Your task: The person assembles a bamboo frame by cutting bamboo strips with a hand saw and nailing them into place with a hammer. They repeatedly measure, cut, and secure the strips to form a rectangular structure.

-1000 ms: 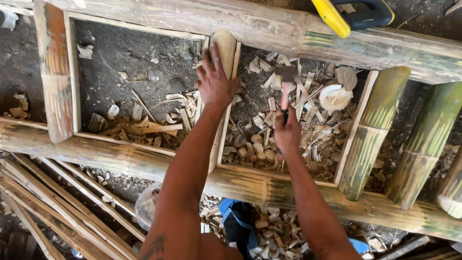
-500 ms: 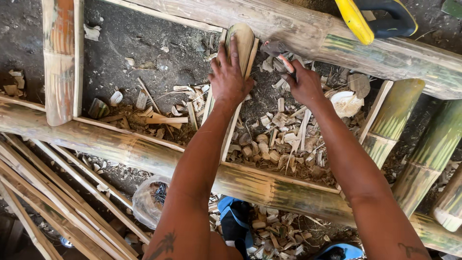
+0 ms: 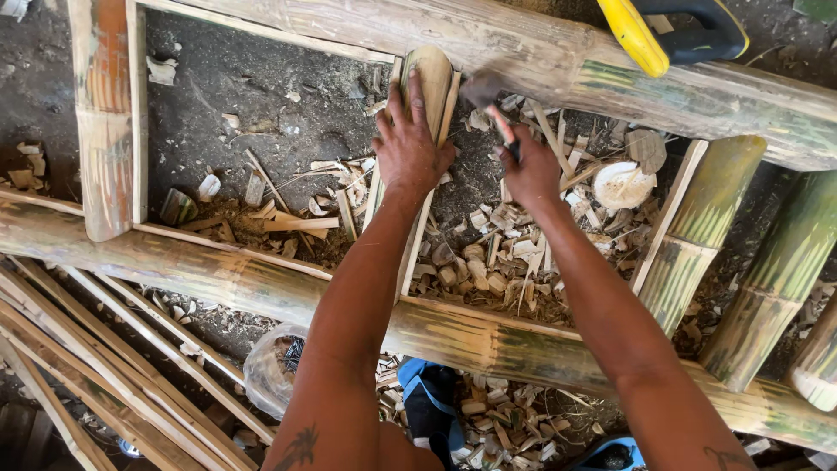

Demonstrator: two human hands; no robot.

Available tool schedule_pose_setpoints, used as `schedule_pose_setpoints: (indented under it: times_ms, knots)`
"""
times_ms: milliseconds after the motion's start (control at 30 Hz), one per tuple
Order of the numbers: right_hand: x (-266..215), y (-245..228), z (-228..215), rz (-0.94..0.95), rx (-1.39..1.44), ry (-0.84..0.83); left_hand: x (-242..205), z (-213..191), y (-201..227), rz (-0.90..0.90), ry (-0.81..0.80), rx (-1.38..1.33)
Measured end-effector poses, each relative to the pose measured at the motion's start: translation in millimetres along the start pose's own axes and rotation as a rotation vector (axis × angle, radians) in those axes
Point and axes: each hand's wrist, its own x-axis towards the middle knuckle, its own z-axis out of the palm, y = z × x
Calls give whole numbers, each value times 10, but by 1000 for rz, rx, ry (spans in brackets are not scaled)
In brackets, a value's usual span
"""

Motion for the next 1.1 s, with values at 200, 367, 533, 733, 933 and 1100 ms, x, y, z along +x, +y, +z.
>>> schedule_pose_setpoints:
  times_ms: [200,367,533,733,933,1100]
  knots:
    - [-481,-138,-217,110,721,300,-15,14,-2,-12,-14,13]
    - [-1226,-273,-64,411,1230,479,-48,11,16,-17,-9,41]
    - [-1141,-598,60,719,1529,221,-34,1,37,-20,11,41]
    - [-900,-988,55,764,1585,296,-37,41,17,-10,4,45]
    - [-938,-881,-161,641,1467,389,-28,34,25,-22,8,64]
    - [-931,-859,-96,759,1458,133,-52,49,16,-3,40,46]
